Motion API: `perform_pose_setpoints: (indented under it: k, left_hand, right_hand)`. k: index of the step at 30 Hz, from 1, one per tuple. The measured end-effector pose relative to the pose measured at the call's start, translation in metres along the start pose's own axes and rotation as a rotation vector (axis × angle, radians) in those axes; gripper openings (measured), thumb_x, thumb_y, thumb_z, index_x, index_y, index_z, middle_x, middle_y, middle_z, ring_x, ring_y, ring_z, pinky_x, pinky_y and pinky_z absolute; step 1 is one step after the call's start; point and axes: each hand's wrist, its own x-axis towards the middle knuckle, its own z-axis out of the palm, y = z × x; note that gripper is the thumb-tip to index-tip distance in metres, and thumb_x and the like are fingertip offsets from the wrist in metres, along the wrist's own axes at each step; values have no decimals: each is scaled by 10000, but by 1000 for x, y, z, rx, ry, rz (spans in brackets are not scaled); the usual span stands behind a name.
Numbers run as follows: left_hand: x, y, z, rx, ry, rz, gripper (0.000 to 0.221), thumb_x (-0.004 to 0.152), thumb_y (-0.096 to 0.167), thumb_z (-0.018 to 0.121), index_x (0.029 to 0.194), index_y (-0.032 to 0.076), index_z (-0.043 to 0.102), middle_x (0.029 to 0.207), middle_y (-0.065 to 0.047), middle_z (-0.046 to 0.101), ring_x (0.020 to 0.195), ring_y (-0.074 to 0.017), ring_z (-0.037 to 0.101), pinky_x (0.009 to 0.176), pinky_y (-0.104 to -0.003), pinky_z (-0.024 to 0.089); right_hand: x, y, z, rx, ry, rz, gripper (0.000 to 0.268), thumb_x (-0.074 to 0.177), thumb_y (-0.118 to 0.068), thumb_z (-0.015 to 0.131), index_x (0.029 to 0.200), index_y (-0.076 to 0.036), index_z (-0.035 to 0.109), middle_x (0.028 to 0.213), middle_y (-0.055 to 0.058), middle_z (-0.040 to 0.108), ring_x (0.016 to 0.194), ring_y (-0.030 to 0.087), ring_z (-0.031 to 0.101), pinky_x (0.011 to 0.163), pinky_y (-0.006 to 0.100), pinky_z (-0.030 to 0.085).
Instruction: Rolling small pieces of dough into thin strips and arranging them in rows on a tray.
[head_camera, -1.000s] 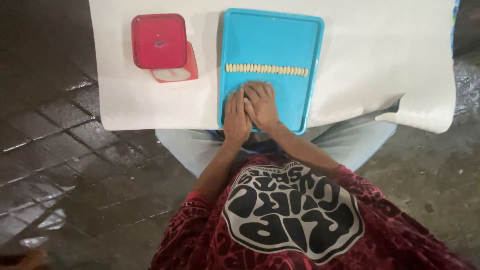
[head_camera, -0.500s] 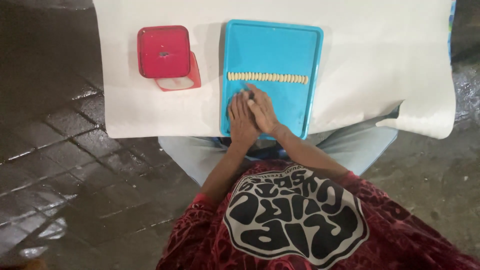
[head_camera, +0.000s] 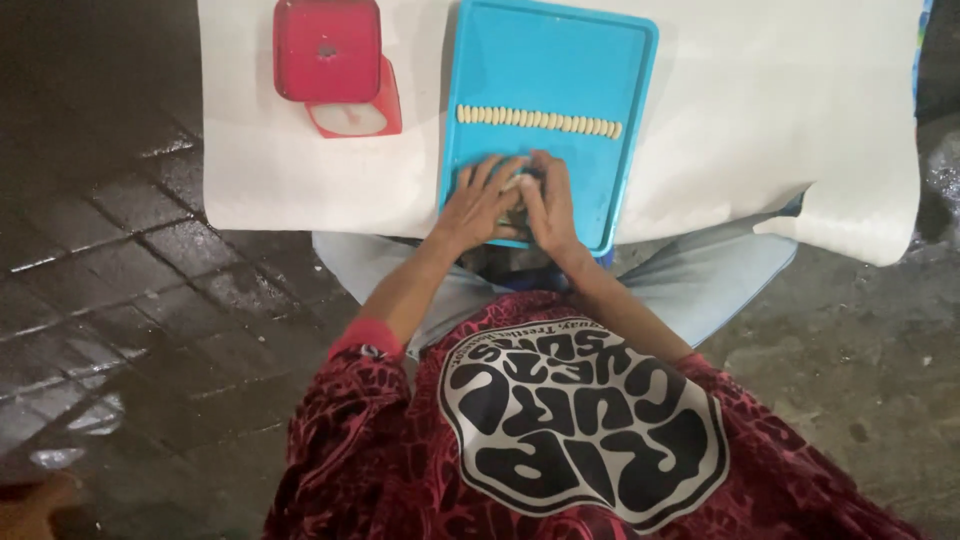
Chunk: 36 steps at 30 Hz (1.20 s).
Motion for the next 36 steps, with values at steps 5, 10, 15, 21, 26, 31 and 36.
perform_pose_setpoints:
  k: [5, 10, 15, 21, 26, 31, 36]
  left_hand:
    - [13, -17, 28, 31, -33, 187, 605, 723, 548, 819, 1208, 261, 597, 1329, -73, 473, 1283, -366, 442, 917, -511, 423]
    - [22, -22, 63, 121, 187, 271, 412, 725, 541, 698, 982, 252, 555, 1046, -52, 435, 944, -335, 492, 739, -474, 433]
    - [29, -17, 63, 148, 394, 118, 187, 871, 472, 561, 924, 294, 537, 870, 17, 424, 624, -246, 538, 523, -429, 455]
    - [-1, -3, -14, 72, 159, 167, 672, 874, 752, 631, 1248, 194, 590, 1415, -99, 481, 1320, -319, 465, 882, -461, 481]
    - [-4, -50, 0, 65, 34, 403, 653, 971, 722, 397, 1509, 354, 435, 1438, -22, 516, 1291, -300, 489, 947, -470, 432]
    - [7, -58, 51, 146, 117, 438, 575, 932, 629, 522, 1413, 321, 459, 1180, -51, 512, 984, -288, 593, 706, -436, 521]
    - [3, -48, 71, 370, 220, 320, 489, 898, 567, 578, 1277, 271, 495, 1027, -36, 463, 476, -176, 559, 450, -402, 560]
  right_hand:
    - [2, 8, 6, -104, 110, 108, 338, 1107, -380, 459, 1348, -144, 485, 987, 37, 481, 899, 215, 560, 863, 352, 457]
    - [3, 19, 13, -84, 221, 192, 263, 1114, -343, 481, 1272, -145, 553, 1024, 79, 554, 973, 261, 613, 905, 366, 481]
    - [9, 6, 5, -25, 244, 313, 272, 1113, -376, 497, 1233, -160, 611, 1049, 83, 641, 1030, 256, 654, 938, 394, 497]
    - [4, 6, -1, 37, 192, 329, 339, 1115, -408, 490, 1221, -119, 631, 1062, 143, 654, 1041, 299, 643, 942, 453, 482]
    - [3, -4, -3, -35, 169, 249, 302, 1117, -368, 510, 1196, -114, 654, 1036, 165, 653, 1028, 352, 652, 933, 456, 494]
    - [4, 4, -3, -70, 158, 243, 303, 1115, -354, 517, 1185, -101, 668, 1034, 167, 649, 1028, 359, 653, 933, 455, 501]
    - [-2, 13, -4, -17, 152, 264, 280, 1110, -345, 540, 1193, -120, 684, 1055, 136, 658, 1051, 321, 658, 941, 424, 508]
